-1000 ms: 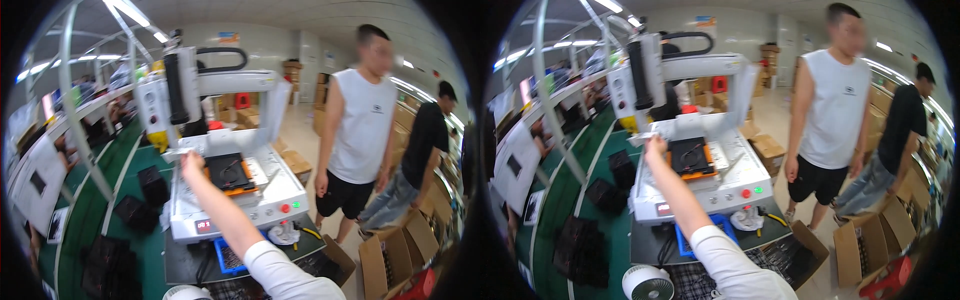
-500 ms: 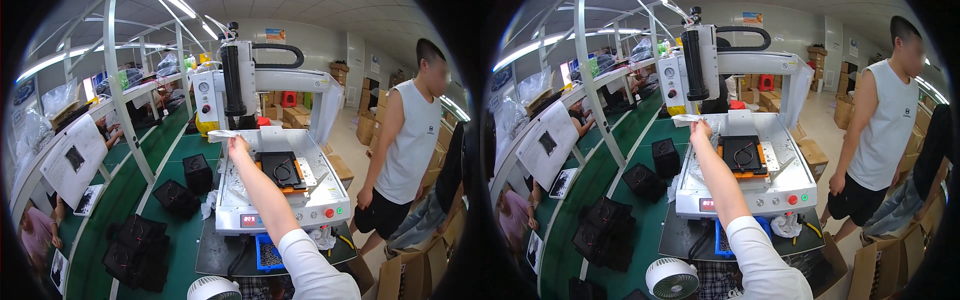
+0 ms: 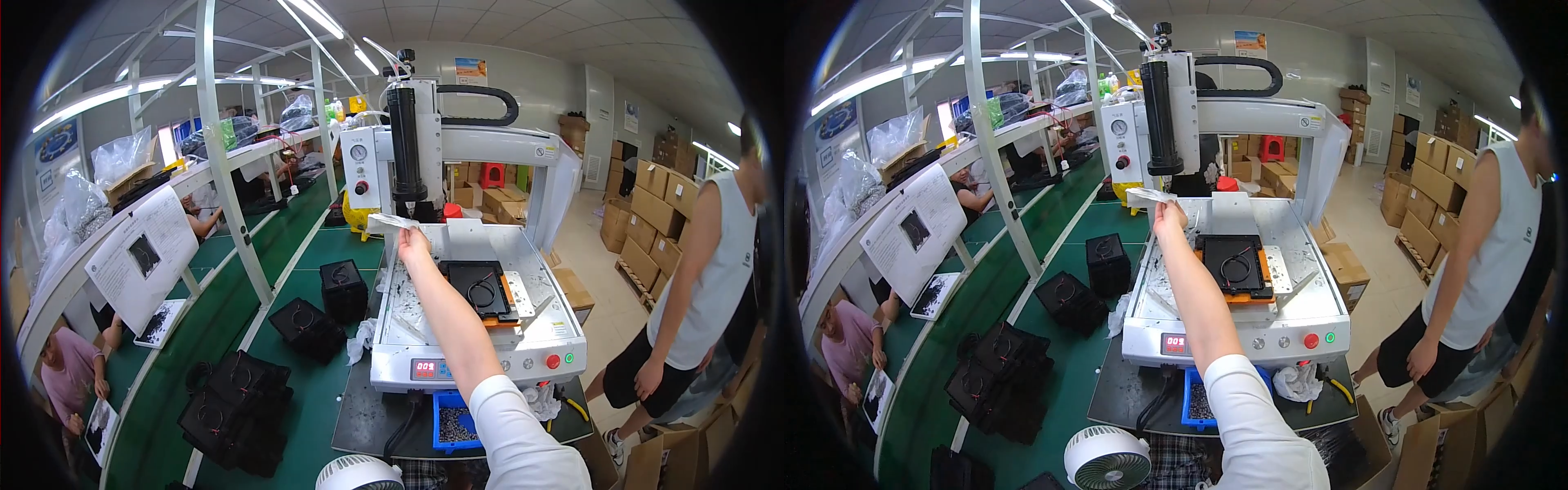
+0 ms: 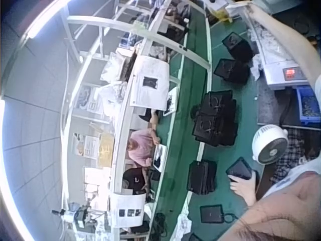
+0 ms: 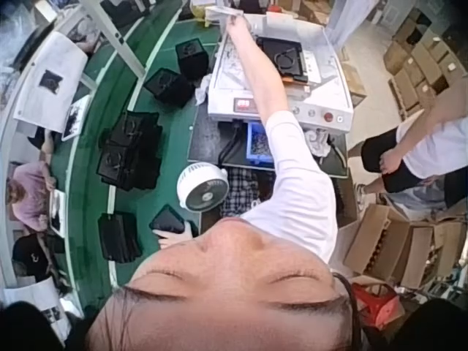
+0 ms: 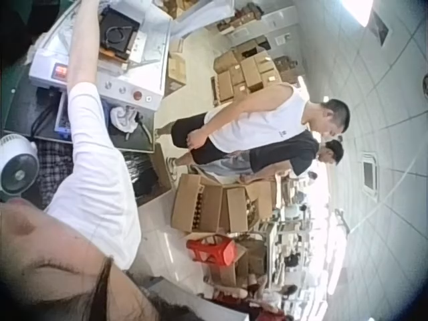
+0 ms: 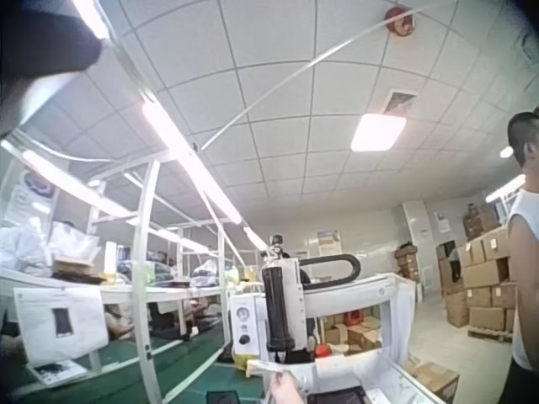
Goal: Assembling electronic tablet components on a factory production line.
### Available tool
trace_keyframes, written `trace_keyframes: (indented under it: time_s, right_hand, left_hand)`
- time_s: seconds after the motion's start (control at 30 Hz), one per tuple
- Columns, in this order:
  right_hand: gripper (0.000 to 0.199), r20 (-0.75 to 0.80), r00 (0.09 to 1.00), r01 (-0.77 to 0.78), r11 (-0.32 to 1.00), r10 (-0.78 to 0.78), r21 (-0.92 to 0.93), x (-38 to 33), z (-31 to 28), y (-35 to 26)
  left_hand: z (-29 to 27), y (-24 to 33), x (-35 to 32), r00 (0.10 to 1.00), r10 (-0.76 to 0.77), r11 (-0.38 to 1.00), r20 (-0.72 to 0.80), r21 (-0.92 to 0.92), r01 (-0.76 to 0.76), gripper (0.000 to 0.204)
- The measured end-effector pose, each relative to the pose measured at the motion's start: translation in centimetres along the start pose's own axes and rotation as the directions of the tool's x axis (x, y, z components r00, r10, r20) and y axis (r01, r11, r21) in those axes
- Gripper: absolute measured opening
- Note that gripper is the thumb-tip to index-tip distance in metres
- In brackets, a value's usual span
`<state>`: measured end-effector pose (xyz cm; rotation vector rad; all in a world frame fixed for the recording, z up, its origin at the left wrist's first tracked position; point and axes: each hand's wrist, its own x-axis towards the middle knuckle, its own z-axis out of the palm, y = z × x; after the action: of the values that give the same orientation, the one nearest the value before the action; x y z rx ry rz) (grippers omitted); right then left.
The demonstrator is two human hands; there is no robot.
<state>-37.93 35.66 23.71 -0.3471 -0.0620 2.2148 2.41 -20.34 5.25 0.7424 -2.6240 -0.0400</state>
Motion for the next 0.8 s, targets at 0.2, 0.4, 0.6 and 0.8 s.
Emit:
trace_keyframes:
  time_s: [0.2, 0.4, 0.6, 0.8]
  right_hand:
    - [0.01, -0.006, 1.0, -0.004, 1.0, 0.004, 0.011, -0.1, 0.4, -0.3]
    - [0.018, 0.032, 0.999, -0.007, 1.0, 0.007, 0.004, -0.4, 0.1, -0.6]
    - [0.01, 0.025, 0.997, 0.08, 0.997, -0.079, -0.017, -0.9, -0.2, -0.8]
    - [0.014, 0.07, 0.996, -0.075, 0.984, 0.064, 0.164, -2.4, -0.4, -1.2]
  left_hand:
    - [0.3, 0.0, -0.1, 1.0, 0.013, 1.0, -0.005, 0.001, -0.013, 0.125]
    - [0.4, -0.2, -0.2, 1.0, 0.021, 1.0, -0.014, 0.0, -0.021, 0.125]
    - [0.3, -0.3, -0.2, 0.999, 0.043, 0.999, -0.02, -0.004, -0.043, 0.124]
    - [0.3, -0.2, -0.2, 0.999, 0.048, 0.999, -0.025, 0.0, -0.048, 0.123]
